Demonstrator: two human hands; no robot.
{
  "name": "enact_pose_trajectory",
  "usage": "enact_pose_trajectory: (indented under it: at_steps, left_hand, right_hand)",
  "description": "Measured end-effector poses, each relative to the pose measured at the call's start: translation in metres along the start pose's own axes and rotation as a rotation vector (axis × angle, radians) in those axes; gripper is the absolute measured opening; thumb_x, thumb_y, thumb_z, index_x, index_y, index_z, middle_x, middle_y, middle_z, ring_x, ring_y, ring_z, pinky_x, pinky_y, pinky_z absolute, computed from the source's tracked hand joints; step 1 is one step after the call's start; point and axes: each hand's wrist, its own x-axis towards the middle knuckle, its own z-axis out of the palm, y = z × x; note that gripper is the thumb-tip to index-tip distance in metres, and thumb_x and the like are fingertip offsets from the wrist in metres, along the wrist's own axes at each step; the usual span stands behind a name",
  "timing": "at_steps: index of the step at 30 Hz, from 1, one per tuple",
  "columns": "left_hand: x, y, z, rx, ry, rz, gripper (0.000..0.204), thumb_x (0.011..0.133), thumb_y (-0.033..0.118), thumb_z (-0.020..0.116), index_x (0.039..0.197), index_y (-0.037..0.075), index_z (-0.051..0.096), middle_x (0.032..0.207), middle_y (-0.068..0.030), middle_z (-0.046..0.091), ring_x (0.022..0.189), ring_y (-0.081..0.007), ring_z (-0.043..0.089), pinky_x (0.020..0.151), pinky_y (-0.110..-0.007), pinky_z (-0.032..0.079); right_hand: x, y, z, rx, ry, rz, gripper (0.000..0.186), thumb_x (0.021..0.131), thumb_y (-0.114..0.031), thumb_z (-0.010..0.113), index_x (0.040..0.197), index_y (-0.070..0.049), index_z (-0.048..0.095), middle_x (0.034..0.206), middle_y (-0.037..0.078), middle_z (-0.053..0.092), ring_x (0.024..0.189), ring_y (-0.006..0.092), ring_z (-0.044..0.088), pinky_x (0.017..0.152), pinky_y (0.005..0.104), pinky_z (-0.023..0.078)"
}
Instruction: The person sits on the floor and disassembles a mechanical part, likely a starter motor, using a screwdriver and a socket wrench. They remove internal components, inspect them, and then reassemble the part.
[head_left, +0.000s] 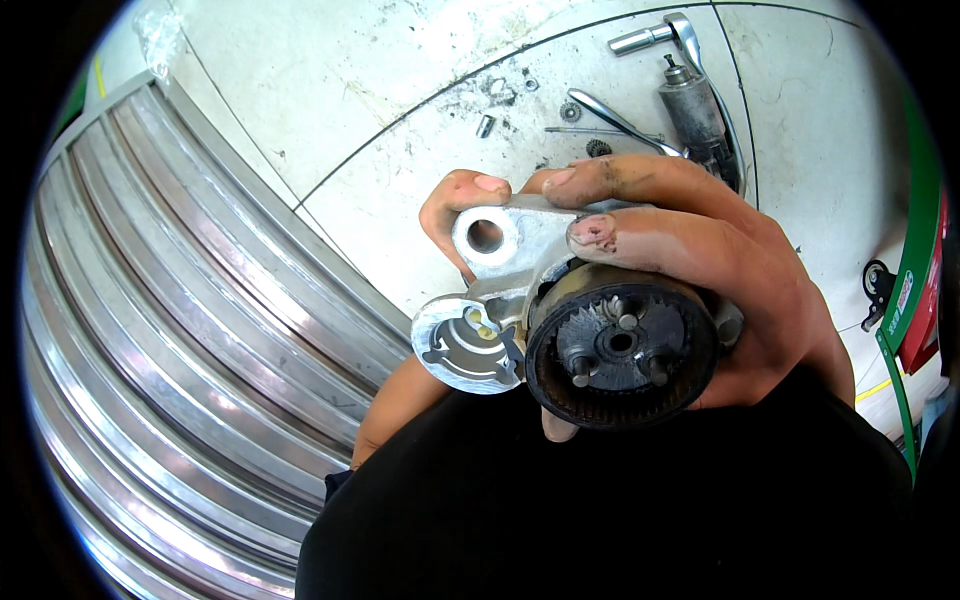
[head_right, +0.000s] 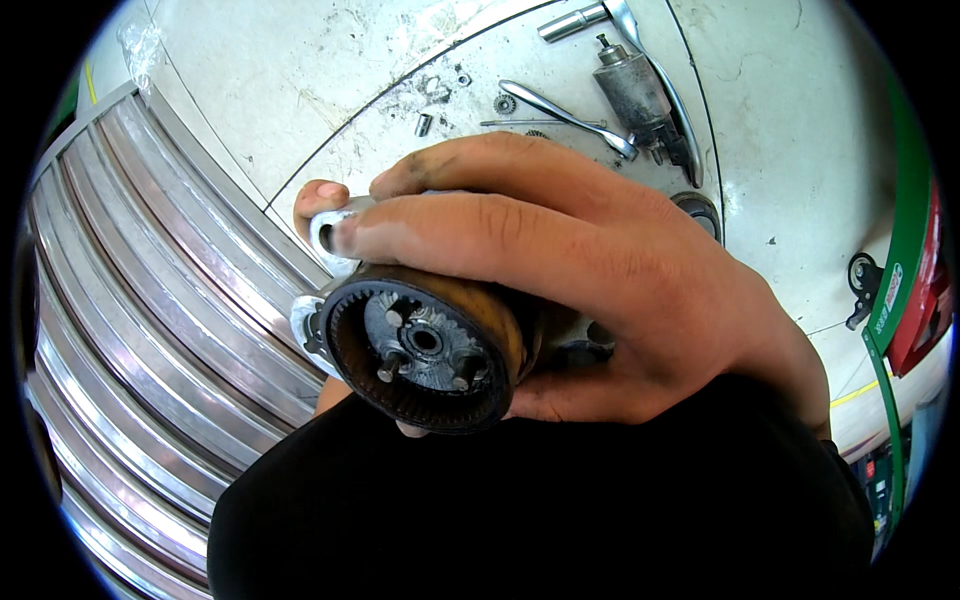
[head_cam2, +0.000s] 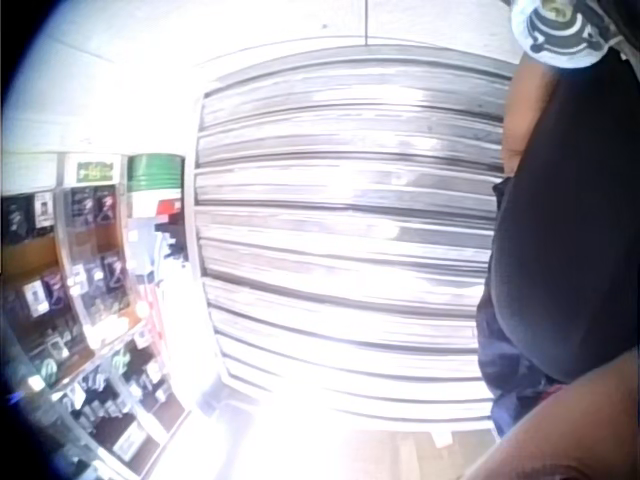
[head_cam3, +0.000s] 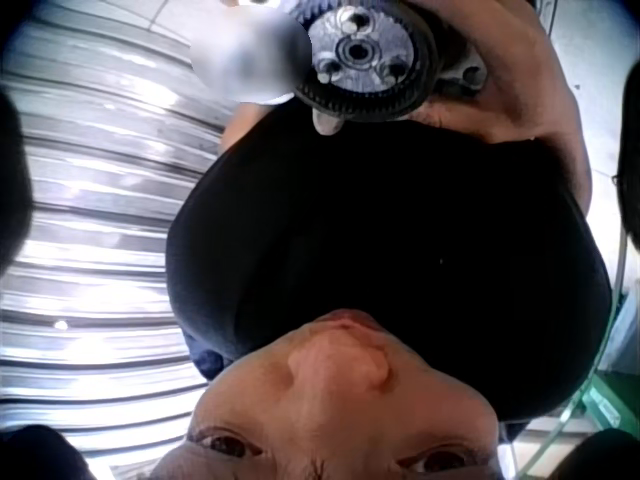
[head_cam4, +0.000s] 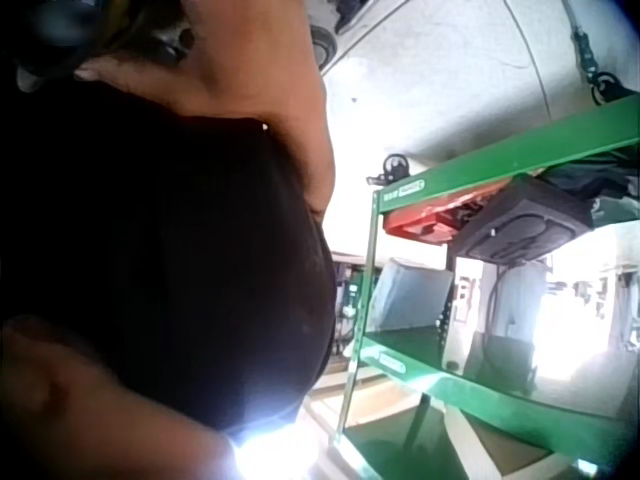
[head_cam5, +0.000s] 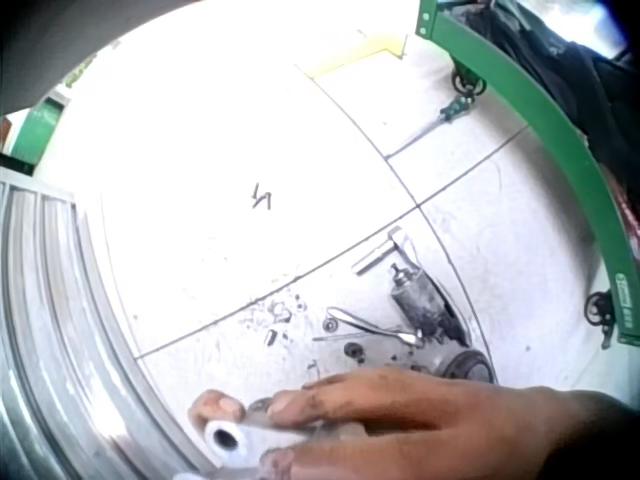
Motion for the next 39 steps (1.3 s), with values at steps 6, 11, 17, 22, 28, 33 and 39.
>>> enact_pose_trajectory:
  at_steps: [6, 11, 17, 22, 28, 33, 39]
  left_hand:
    - [0.008, 0.019, 0.012, 0.108, 0.110, -0.008, 0.102, 0.054, 0.033, 0.094, 0.127, -0.012, 0.038, 0.088, -0.0173, 0.057, 0.069, -0.0211, 0.060, 0.056, -0.032, 0.044]
    - [0.029, 0.017, 0.029, 0.102, 0.295, -0.134, 0.109, 0.052, 0.025, 0.094, 0.134, -0.007, 0.030, 0.100, -0.0175, 0.056, 0.085, -0.0238, 0.058, 0.071, -0.036, 0.044]
    - [0.117, 0.053, 0.095, 0.056, 0.848, -0.546, 0.119, 0.050, 0.015, 0.094, 0.143, -0.001, 0.021, 0.115, -0.0177, 0.055, 0.104, -0.0270, 0.056, 0.088, -0.041, 0.044]
    - [0.149, 0.066, 0.106, 0.051, 0.925, -0.789, 0.130, 0.048, 0.006, 0.094, 0.150, 0.003, 0.013, 0.127, -0.0179, 0.054, 0.119, -0.0297, 0.055, 0.103, -0.045, 0.044]
    - [0.161, 0.070, 0.105, 0.016, 0.877, -0.930, 0.126, 0.065, 0.001, 0.085, 0.149, 0.006, -0.008, 0.126, -0.0224, 0.055, 0.118, -0.0282, 0.056, 0.096, -0.039, 0.048]
    - [0.159, 0.070, 0.102, 0.329, 0.838, -0.975, 0.107, 0.071, 0.006, 0.082, 0.148, 0.001, 0.008, 0.112, -0.0215, 0.065, 0.100, -0.0224, 0.066, 0.084, -0.031, 0.052]
    - [0.158, 0.071, 0.101, 0.219, 0.875, -1.155, 0.053, 0.081, 0.004, 0.074, 0.126, -0.007, 0.049, 0.092, -0.0115, 0.067, 0.079, -0.0121, 0.064, 0.069, -0.023, 0.051]
  right_hand:
    - [0.002, -0.003, -0.001, -0.006, -0.031, -0.030, 0.071, 0.069, -0.027, 0.084, 0.126, -0.001, 0.050, 0.125, 0.029, 0.053, 0.116, 0.0429, 0.057, 0.096, 0.0505, 0.048]
    - [-0.006, 0.005, 0.000, -0.036, -0.010, -0.043, 0.075, 0.070, -0.031, 0.083, 0.129, 0.001, 0.048, 0.127, 0.029, 0.051, 0.117, 0.0429, 0.056, 0.098, 0.0504, 0.047]
    - [-0.015, 0.011, -0.003, 0.083, 0.106, 0.337, 0.096, 0.068, -0.037, 0.081, 0.142, 0.003, 0.033, 0.132, 0.023, 0.049, 0.125, 0.0327, 0.050, 0.106, 0.0429, 0.040]
    - [-0.017, 0.007, -0.010, 0.311, 0.234, 0.728, 0.095, 0.068, -0.038, 0.080, 0.141, 0.003, 0.034, 0.128, 0.019, 0.052, 0.121, 0.0282, 0.052, 0.104, 0.0373, 0.040]
    - [-0.031, 0.030, -0.009, 0.381, 0.313, 0.722, 0.093, 0.070, -0.035, 0.081, 0.141, 0.002, 0.034, 0.124, 0.017, 0.054, 0.115, 0.0246, 0.055, 0.099, 0.0348, 0.043]
    - [-0.037, 0.036, -0.006, 0.639, 0.532, 0.655, 0.080, 0.075, -0.022, 0.079, 0.139, 0.003, 0.037, 0.119, 0.016, 0.058, 0.107, 0.0210, 0.058, 0.097, 0.0338, 0.045]
    - [-0.060, 0.046, -0.016, 0.734, 0.685, 0.597, 0.062, 0.082, -0.026, 0.071, 0.131, 0.003, 0.046, 0.115, 0.012, 0.060, 0.105, 0.0187, 0.059, 0.092, 0.0335, 0.049]
